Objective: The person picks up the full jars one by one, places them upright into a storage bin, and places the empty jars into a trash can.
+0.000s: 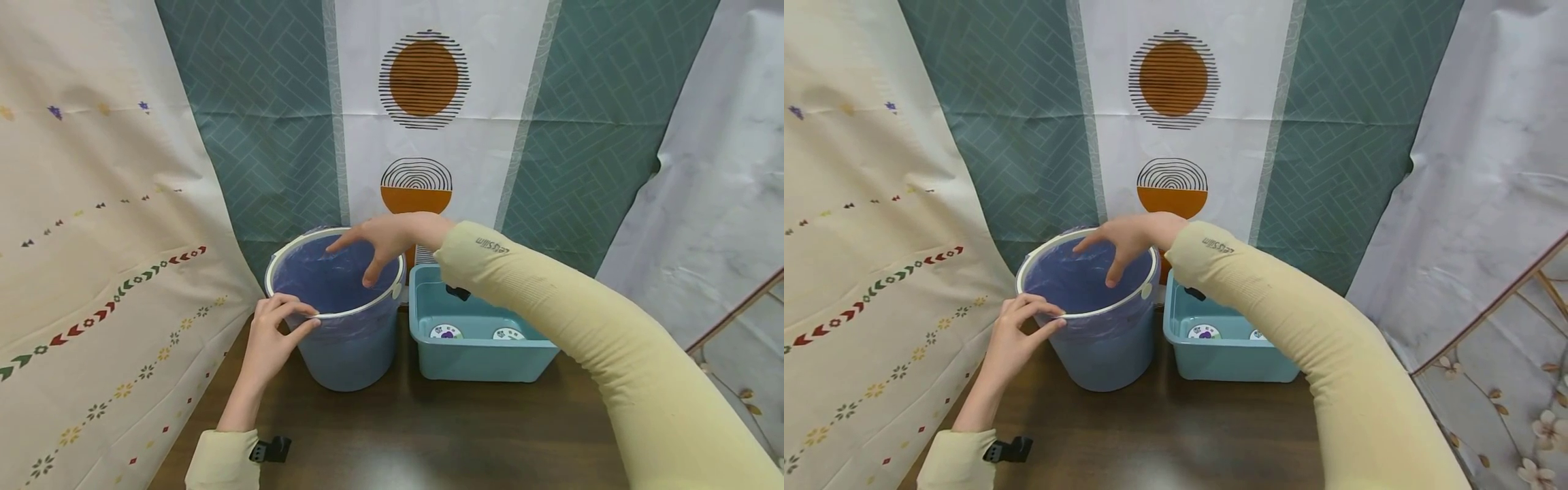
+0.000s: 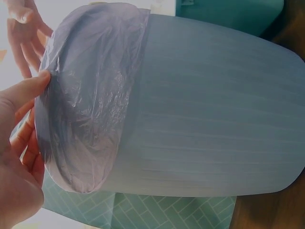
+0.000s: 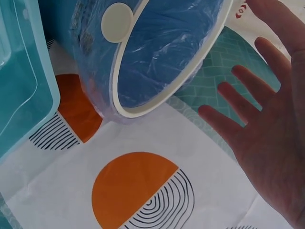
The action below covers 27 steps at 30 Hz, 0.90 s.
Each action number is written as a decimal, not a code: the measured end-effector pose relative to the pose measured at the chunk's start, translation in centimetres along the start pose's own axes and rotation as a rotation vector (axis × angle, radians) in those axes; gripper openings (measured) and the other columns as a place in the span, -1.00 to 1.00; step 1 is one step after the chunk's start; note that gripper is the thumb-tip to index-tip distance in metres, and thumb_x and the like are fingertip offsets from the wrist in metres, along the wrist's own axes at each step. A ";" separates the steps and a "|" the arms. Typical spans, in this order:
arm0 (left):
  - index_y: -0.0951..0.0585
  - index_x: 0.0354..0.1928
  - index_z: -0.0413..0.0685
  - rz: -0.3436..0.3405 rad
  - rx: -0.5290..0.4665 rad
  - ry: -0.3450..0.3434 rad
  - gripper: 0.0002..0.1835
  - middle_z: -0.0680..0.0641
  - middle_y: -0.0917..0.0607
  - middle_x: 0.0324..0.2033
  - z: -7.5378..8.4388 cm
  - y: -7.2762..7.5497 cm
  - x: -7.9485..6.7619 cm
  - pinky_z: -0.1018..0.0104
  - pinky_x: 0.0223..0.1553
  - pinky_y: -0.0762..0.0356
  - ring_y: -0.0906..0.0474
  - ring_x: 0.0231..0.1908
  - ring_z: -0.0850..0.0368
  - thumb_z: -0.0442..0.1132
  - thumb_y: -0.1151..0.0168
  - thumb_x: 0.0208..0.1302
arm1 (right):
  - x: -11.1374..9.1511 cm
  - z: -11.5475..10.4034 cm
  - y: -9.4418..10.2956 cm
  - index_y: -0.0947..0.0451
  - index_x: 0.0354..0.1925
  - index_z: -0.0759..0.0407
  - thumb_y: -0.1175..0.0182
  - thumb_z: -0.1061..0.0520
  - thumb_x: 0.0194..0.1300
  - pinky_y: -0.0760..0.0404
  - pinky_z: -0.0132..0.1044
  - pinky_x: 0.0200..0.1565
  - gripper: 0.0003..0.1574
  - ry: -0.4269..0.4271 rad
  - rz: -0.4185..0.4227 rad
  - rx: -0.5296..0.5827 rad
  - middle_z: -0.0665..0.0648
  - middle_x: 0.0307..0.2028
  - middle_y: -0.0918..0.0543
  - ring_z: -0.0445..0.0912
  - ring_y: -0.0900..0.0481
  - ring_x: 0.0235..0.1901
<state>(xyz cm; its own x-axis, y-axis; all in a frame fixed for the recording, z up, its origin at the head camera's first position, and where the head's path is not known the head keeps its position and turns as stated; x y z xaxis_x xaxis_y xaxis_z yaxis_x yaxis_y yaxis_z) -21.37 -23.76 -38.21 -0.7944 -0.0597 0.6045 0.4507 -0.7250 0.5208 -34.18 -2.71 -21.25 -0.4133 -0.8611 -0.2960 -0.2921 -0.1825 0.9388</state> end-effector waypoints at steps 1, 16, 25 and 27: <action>-0.74 -0.32 0.11 0.000 0.002 -0.003 -0.84 0.04 -0.59 -0.26 0.0 0.0 0.0 0.18 -0.12 -0.18 -0.23 -0.13 0.27 -0.28 -0.51 0.05 | -0.1 0.1 0.0 -0.12 0.50 -0.32 -0.39 -0.15 0.18 -0.15 0.03 0.49 0.03 -0.002 0.009 0.004 -0.06 0.53 -0.16 -0.03 -0.08 0.53; -0.74 -0.31 0.11 -0.015 0.039 -0.027 -0.84 0.04 -0.60 -0.26 0.6 0.0 0.2 0.23 -0.14 -0.17 -0.25 -0.13 0.23 -0.27 -0.52 0.06 | -6.5 1.2 -0.9 -0.34 0.41 -0.20 -0.31 -0.18 0.23 -0.36 0.09 0.36 -0.20 -0.017 0.320 0.089 -0.03 0.41 -0.40 -0.02 -0.32 0.41; -0.72 -0.21 0.04 0.070 0.149 -0.178 -0.72 -0.03 -0.64 -0.29 2.2 0.7 0.0 0.15 -0.16 -0.23 -0.38 -0.21 0.07 -0.26 -0.55 -0.01 | -13.3 1.4 -3.9 -0.36 0.39 -0.11 -0.31 -0.04 0.29 -0.42 0.04 0.32 -0.26 -0.022 0.669 0.334 -0.06 0.36 -0.44 -0.10 -0.35 0.37; -0.72 -0.17 0.04 0.085 0.151 -0.224 -0.70 -0.04 -0.65 -0.27 2.8 0.7 -0.3 0.17 -0.15 -0.26 -0.40 -0.20 0.05 -0.27 -0.55 0.00 | -14.6 1.3 -5.1 -0.36 0.38 -0.11 -0.31 -0.01 0.30 -0.43 0.04 0.30 -0.28 -0.035 0.733 0.347 -0.05 0.35 -0.45 -0.09 -0.36 0.36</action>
<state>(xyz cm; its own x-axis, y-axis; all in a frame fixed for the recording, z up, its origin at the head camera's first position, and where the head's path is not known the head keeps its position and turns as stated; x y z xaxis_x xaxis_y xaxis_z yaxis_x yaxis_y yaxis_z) -19.70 -22.29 -36.33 -0.6485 0.0494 0.7596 0.5813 -0.6121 0.5361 -27.80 11.37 -21.92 -0.6285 -0.6884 0.3621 -0.1853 0.5847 0.7898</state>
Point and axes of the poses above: each hand's wrist, its own x-axis towards the middle knuckle, its own y-axis out of the back of the hand, z = x × y, the point moved 1 cm from there along x, towards the middle knuckle
